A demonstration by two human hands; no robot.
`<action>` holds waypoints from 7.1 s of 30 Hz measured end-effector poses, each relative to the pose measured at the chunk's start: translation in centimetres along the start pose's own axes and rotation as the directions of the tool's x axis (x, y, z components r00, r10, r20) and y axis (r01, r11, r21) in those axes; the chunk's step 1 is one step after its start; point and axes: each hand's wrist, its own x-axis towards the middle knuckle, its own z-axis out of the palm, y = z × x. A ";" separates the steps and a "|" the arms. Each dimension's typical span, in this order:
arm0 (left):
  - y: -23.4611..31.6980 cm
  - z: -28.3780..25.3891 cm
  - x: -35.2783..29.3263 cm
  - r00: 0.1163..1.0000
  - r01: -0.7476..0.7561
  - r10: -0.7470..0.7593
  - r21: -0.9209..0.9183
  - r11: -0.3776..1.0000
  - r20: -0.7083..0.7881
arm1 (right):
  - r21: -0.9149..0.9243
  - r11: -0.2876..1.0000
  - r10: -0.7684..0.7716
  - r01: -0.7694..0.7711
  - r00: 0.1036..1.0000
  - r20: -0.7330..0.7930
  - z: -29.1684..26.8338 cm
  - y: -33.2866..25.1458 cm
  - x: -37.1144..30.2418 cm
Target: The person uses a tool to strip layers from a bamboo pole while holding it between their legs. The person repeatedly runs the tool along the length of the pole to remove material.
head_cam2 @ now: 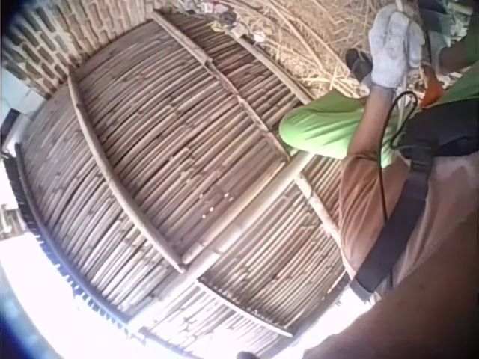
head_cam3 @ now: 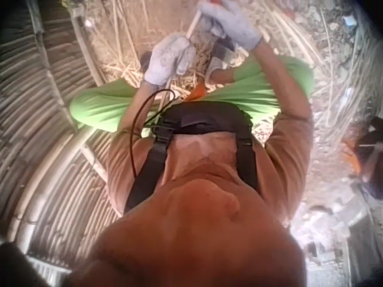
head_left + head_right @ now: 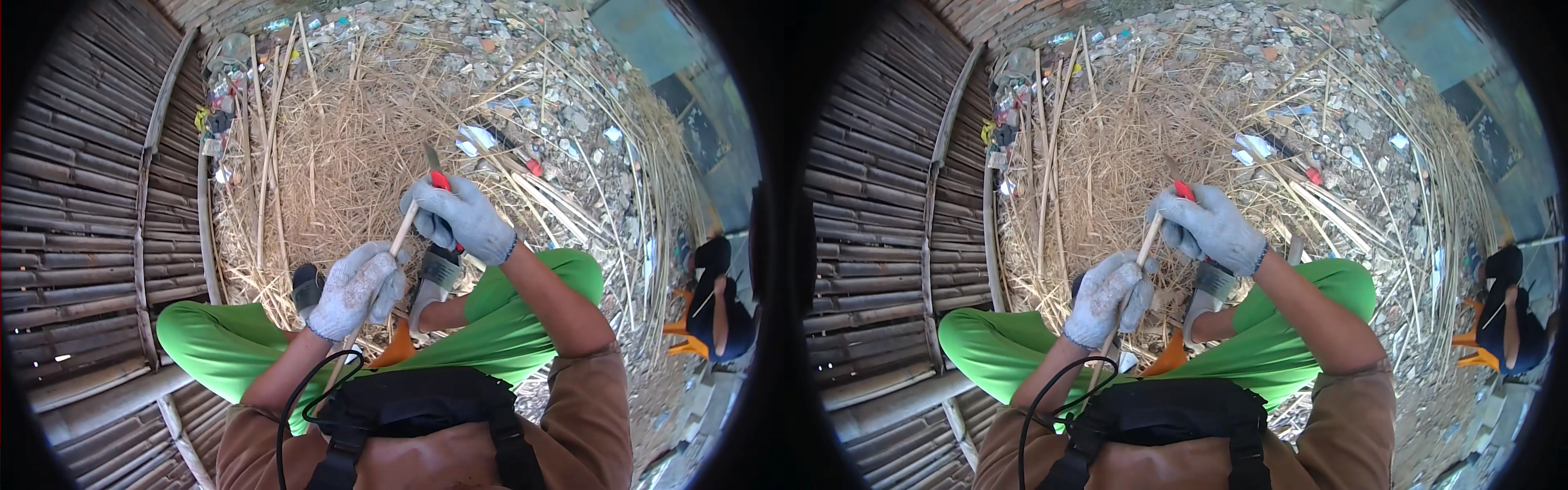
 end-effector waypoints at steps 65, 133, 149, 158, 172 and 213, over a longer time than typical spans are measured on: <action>-8.8 -5.2 -0.8 0.971 0.107 -0.076 0.125 0.986 -0.226 | -0.863 0.501 -0.301 -0.064 0.922 -0.243 0.5 12.3 6.2; -12.5 -4.2 -0.7 0.958 -0.086 0.246 0.666 0.741 -0.151 | -0.194 0.964 0.101 -0.181 0.926 -0.363 1.1 14.1 6.0; 2.8 10.4 -2.4 0.709 0.004 -0.049 0.065 0.998 0.704 | -0.647 0.748 -0.300 0.151 0.946 -0.125 10.7 -6.6 14.1; 6.1 6.4 -7.6 0.660 -0.228 -0.139 0.373 0.899 0.738 | -0.811 0.533 -0.324 0.242 0.944 0.069 16.3 -9.9 10.8; 8.2 9.1 -6.8 0.405 -0.775 0.117 0.273 0.570 0.907 | -0.773 0.604 -0.378 0.194 0.923 -0.064 11.2 -7.9 12.7; -9.8 -8.6 -5.9 0.946 0.265 -0.212 -0.206 0.942 0.246 | -0.015 0.982 -0.162 0.189 0.790 -0.591 -3.0 6.3 10.8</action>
